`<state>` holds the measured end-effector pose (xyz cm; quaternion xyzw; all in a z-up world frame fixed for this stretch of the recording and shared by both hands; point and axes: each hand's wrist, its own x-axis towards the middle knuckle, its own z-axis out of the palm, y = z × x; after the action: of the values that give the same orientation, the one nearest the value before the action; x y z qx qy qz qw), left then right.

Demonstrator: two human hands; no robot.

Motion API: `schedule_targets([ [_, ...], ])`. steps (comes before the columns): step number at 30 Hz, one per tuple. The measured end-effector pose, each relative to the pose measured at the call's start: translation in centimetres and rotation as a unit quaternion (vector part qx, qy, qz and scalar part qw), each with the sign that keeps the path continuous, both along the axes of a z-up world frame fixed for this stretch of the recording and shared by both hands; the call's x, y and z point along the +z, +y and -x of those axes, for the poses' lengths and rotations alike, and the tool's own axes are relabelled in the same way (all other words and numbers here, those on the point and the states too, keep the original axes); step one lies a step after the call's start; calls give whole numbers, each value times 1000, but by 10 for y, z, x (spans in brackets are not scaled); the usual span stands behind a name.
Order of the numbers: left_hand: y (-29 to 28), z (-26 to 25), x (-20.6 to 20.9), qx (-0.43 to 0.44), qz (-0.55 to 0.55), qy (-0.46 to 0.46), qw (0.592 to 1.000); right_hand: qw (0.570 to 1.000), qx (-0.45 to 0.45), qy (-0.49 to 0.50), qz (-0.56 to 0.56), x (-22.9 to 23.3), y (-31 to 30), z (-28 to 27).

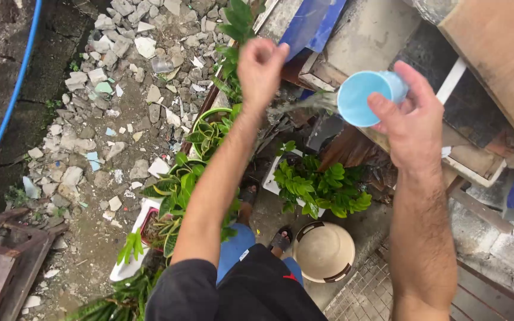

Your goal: Watering potted plants outside using a small plastic cup and a plastic basin filled with water.

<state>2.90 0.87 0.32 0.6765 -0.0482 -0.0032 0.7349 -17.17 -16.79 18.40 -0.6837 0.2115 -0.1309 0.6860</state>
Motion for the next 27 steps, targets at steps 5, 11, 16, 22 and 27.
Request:
schedule_targets([
  [5,6,-115,-50,117,-310,-392,858,999,-7,-2,-41,2,5,-51],
  [11,-14,-85,-32,-199,-376,-18,905,999,-2,20,40,-36,2,-75],
  [16,-10,-34,-61,-179,-388,-173,887,941,6,54,334,-75,-11,-76],
  [22,4,-17,-82,-129,-355,-266,887,909,-14,86,408,-121,-12,-100],
  [27,8,-17,-58,-187,-337,-157,909,899,-18,49,435,-138,-1,-128],
])
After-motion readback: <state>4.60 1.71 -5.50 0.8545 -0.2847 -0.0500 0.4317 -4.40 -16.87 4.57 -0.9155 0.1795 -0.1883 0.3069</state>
